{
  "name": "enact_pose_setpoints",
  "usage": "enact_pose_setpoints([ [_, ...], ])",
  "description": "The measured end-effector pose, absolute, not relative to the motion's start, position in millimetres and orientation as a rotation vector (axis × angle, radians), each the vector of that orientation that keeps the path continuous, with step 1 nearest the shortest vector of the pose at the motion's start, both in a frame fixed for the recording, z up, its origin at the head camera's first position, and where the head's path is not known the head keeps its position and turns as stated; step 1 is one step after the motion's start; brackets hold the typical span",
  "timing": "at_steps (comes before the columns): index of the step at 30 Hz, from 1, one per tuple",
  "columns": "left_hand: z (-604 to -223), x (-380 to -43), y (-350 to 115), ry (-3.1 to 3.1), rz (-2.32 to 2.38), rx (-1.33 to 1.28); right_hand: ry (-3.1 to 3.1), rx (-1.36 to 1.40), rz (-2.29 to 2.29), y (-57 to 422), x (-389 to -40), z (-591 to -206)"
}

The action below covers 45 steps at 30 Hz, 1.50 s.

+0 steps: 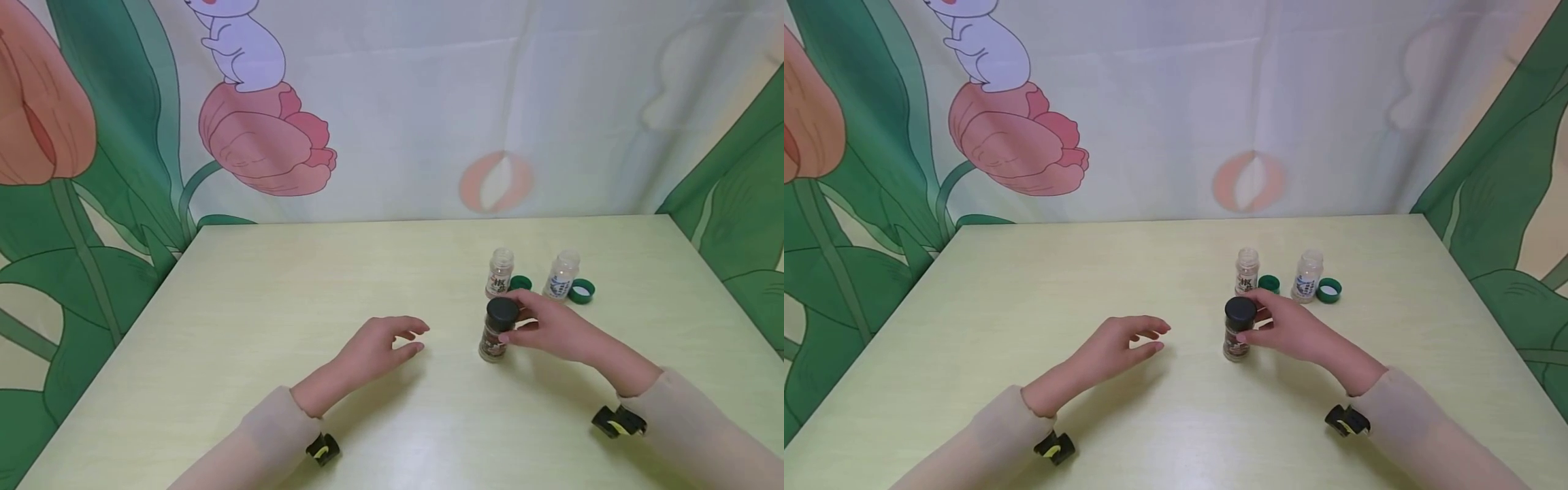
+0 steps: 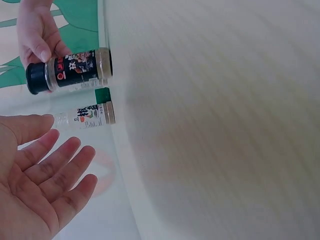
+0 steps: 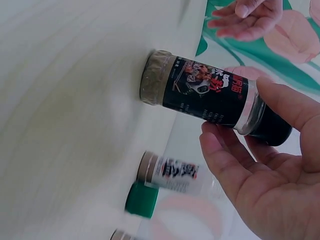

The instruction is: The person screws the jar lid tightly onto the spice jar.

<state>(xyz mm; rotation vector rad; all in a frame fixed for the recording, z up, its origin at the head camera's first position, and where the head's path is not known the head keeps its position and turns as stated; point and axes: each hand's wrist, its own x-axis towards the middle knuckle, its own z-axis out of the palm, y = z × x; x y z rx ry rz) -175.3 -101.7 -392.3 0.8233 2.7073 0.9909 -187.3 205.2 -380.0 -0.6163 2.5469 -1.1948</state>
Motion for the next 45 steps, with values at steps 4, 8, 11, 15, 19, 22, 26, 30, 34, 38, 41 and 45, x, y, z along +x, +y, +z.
enact_pose_setpoints([
  [4, -393, -176, -102, 2.71, 0.985, 0.82, 2.587, -0.574, -1.194, 218, -185, -380],
  [8, -393, -176, -101, 2.706, 0.997, 0.818, 2.618, -0.544, -1.206, 232, -182, -381],
  [11, -393, -175, -101, 2.697, 1.014, 0.811, 2.638, -0.506, -1.201, 242, -180, -381],
  [15, -393, -176, -101, 2.691, 1.016, 0.811, 2.67, -0.43, -1.156, 256, -178, -382],
  [19, -394, -175, -101, 2.681, 1.007, 0.808, 2.71, -0.384, -1.119, 272, -176, -383],
  [22, -394, -175, -102, 2.686, 0.984, 0.829, 2.754, -0.353, -1.081, 284, -173, -384],
  [26, -394, -175, -102, 2.686, 0.97, 0.847, 2.797, -0.315, -1.044, 300, -170, -385],
  [30, -394, -175, -102, 2.685, 0.965, 0.854, 2.833, -0.291, -1.019, 313, -170, -385],
  [34, -395, -176, -102, 2.675, 0.967, 0.851, 2.863, -0.271, -0.993, 325, -173, -385],
  [38, -396, -176, -104, 2.672, 0.951, 0.864, 2.862, -0.215, -0.966, 336, -175, -386],
  [41, -397, -176, -104, 2.677, 0.928, 0.871, 2.867, -0.161, -0.948, 345, -177, -387],
  [45, -397, -176, -104, 2.66, 0.939, 0.856, 2.871, -0.1, -0.937, 358, -180, -388],
])
